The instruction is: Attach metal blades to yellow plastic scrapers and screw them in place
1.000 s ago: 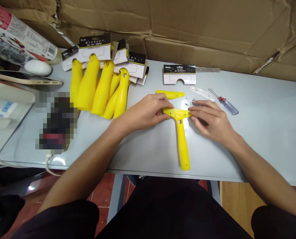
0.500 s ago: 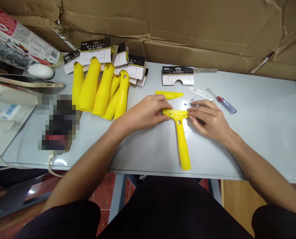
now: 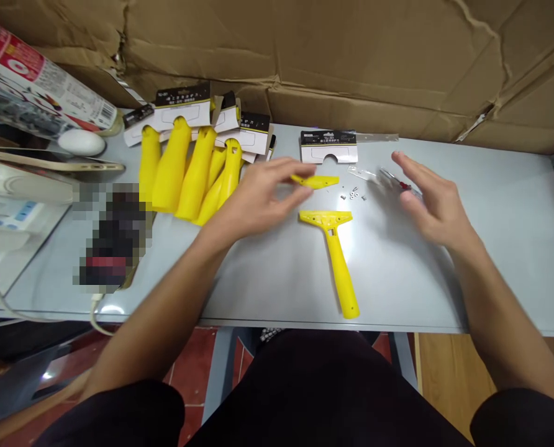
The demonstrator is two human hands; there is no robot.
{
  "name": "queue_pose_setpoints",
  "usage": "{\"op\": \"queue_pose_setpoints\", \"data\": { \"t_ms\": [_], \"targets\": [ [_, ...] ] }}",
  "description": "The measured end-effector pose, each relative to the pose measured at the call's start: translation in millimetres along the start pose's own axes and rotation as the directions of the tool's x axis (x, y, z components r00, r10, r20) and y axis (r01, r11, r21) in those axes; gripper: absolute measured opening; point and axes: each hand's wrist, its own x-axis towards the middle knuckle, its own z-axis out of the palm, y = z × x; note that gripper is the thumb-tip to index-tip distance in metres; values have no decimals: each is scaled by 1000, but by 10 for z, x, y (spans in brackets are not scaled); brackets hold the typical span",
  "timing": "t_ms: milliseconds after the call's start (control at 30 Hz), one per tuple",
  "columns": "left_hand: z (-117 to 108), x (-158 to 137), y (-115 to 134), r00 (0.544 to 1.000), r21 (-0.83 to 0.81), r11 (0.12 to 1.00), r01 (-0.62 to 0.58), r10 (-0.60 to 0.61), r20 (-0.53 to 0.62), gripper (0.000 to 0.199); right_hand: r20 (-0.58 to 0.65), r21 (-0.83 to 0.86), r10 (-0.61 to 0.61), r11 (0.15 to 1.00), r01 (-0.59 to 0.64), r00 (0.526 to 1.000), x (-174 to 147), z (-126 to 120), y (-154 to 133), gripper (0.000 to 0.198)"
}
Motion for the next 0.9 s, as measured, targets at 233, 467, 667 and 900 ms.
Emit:
{"op": "queue_pose_setpoints", "data": {
  "t_ms": [233,467,667,900],
  "targets": [
    [415,59,-206,838,-611,791,17,-345,-423,39,-21,603,368,746,-282,930,59,187,217,54],
    [401,155,-362,797,-692,716,90,-469,-381,42,-44,605,433,729,-320,901,104,109,219,57],
    [350,185,-350,790,-709,697,104,-491,-367,41,-320,223,372,924,-312,872,82,-312,271,35],
    [361,196,-395,798,-747,661,70,-487,-355,37,-19,-308,431,856,-416,902,-4,-522,428,23]
  ]
}}
